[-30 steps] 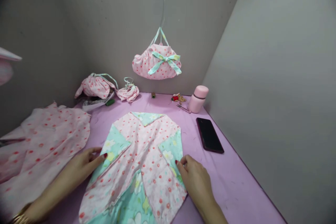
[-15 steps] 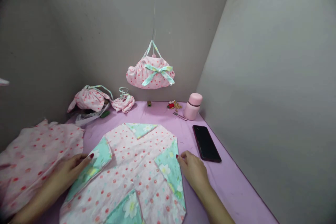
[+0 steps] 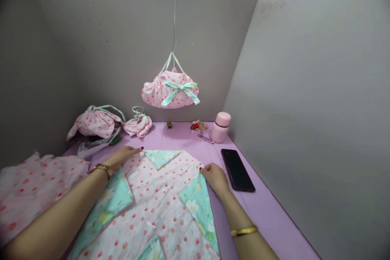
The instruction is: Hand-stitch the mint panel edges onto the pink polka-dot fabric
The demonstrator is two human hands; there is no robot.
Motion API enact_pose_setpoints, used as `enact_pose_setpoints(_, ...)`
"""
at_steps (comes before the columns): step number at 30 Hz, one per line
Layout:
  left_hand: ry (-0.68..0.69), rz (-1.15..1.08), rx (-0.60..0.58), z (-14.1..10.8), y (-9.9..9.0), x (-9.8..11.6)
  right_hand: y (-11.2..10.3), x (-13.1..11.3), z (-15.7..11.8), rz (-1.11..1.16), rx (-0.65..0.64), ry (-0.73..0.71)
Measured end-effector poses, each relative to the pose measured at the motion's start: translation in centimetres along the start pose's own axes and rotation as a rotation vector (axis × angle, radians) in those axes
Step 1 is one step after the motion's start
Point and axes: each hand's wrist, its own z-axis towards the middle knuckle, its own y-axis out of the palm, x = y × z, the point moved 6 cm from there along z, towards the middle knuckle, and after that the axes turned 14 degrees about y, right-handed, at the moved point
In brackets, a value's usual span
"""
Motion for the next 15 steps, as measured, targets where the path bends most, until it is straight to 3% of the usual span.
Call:
enact_pose_setpoints(3,-0.011,0.011,-0.078,0.6,1.1,-0.3,0.1,0.0,0.1,0.079,0.002,-0.02)
enact_pose_setpoints(6,0.016,0.009,-0.058,0.3,0.9,-0.5,0.3,-0.4,0.2,0.156,-0.001,-0.041)
enact_pose_setpoints(15,0.003,-0.019,0.13,-1.0,-3.3,-0.9,0.8,-6.3,4.4,0.4,-0.037,-0.026)
